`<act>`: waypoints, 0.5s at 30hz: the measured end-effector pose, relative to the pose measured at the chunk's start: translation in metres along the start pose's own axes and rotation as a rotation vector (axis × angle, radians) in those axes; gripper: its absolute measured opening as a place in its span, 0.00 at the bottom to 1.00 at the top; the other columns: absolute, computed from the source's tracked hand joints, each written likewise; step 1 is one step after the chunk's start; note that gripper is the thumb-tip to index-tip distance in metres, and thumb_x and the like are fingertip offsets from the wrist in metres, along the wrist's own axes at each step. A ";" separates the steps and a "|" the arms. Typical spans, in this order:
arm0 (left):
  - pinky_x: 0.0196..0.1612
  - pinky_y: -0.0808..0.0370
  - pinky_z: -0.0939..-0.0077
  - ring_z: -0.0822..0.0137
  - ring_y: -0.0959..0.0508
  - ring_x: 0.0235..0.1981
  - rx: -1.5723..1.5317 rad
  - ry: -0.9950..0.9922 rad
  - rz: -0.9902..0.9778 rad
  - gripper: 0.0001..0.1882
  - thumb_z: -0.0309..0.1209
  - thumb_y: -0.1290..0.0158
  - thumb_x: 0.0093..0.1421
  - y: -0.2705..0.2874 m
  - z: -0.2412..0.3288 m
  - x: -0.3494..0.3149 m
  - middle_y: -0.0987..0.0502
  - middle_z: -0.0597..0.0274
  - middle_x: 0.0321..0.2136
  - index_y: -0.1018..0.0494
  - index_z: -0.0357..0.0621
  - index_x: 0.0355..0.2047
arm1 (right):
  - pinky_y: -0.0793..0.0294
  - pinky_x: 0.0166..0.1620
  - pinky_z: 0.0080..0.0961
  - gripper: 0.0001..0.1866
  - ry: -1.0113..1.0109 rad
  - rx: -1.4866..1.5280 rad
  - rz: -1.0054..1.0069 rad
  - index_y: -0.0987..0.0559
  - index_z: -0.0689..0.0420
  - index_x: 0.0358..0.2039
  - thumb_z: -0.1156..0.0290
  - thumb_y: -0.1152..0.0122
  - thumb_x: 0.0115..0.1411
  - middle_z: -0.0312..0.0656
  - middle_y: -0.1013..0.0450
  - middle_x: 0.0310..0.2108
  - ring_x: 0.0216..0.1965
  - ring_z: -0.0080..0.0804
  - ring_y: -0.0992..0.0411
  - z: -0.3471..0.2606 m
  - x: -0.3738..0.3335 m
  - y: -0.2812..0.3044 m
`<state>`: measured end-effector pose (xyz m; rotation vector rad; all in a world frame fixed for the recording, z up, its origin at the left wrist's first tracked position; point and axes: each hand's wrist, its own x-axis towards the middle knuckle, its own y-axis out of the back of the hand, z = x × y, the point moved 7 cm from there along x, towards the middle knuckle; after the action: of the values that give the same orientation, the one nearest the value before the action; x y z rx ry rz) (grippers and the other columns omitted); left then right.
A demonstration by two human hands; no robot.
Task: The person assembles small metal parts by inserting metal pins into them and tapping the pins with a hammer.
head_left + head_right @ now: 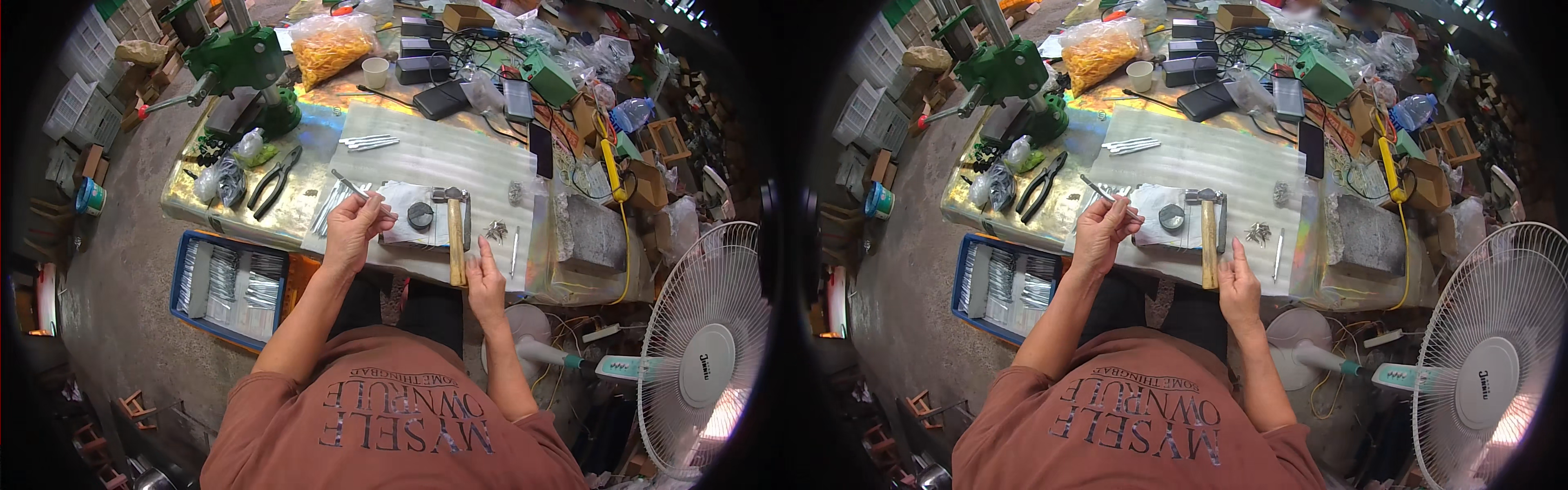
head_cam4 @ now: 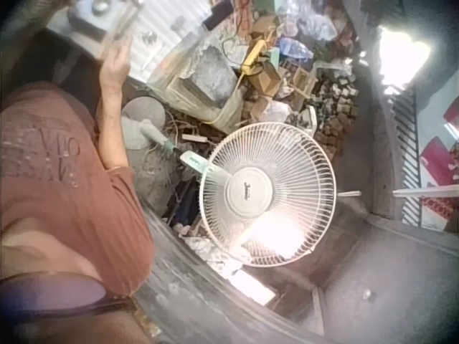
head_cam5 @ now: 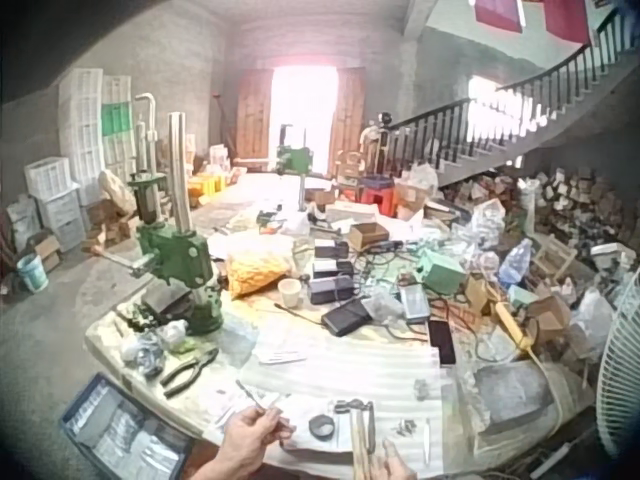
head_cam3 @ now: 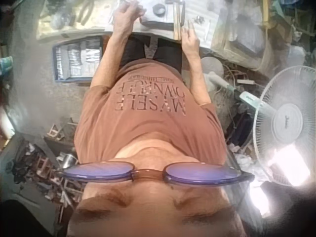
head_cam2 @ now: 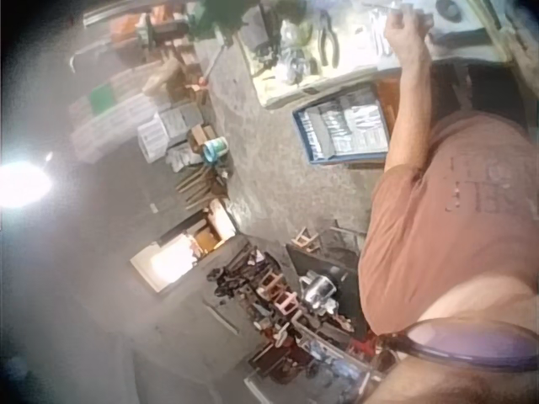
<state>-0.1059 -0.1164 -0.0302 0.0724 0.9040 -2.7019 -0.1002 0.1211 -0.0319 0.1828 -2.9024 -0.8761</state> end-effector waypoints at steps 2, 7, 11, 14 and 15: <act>0.27 0.25 0.84 0.69 0.24 0.26 0.010 -0.027 0.009 0.07 0.30 0.50 0.55 0.003 0.005 -0.002 0.27 0.60 0.24 0.30 0.38 0.31 | 0.33 0.27 0.23 0.20 0.093 -0.008 0.066 0.36 0.63 0.50 0.70 0.54 0.57 0.42 0.31 0.22 0.21 0.25 0.34 0.005 -0.004 0.005; 0.26 0.27 0.85 0.72 0.25 0.24 0.182 -0.137 0.046 0.08 0.30 0.50 0.55 0.032 0.028 0.003 0.27 0.62 0.23 0.30 0.38 0.31 | 0.34 0.24 0.16 0.15 -0.025 0.195 0.144 0.30 0.65 0.43 0.72 0.53 0.57 0.40 0.31 0.24 0.19 0.19 0.36 0.012 -0.018 0.021; 0.23 0.32 0.88 0.78 0.29 0.20 0.549 -0.206 0.088 0.07 0.29 0.51 0.56 0.061 0.044 0.007 0.28 0.65 0.21 0.30 0.37 0.30 | 0.35 0.23 0.13 0.13 -0.056 0.272 0.170 0.29 0.64 0.41 0.72 0.54 0.57 0.36 0.32 0.21 0.19 0.16 0.36 0.024 -0.029 0.026; 0.20 0.37 0.85 0.79 0.34 0.16 1.028 -0.267 0.126 0.06 0.27 0.52 0.55 0.078 0.045 0.011 0.28 0.66 0.17 0.30 0.35 0.27 | 0.35 0.23 0.13 0.12 -0.064 0.304 0.177 0.29 0.64 0.41 0.73 0.54 0.58 0.36 0.32 0.20 0.18 0.16 0.37 0.026 -0.032 0.025; 0.23 0.35 0.76 0.68 0.30 0.19 1.175 -0.319 0.129 0.06 0.27 0.50 0.52 0.073 0.047 0.009 0.28 0.59 0.18 0.30 0.36 0.26 | 0.35 0.23 0.13 0.12 -0.076 0.311 0.178 0.29 0.64 0.41 0.73 0.55 0.58 0.36 0.32 0.20 0.18 0.15 0.37 0.027 -0.033 0.025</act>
<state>-0.0912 -0.2028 -0.0361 -0.0577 -0.7892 -2.6037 -0.0734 0.1608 -0.0422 -0.0869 -3.0501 -0.4105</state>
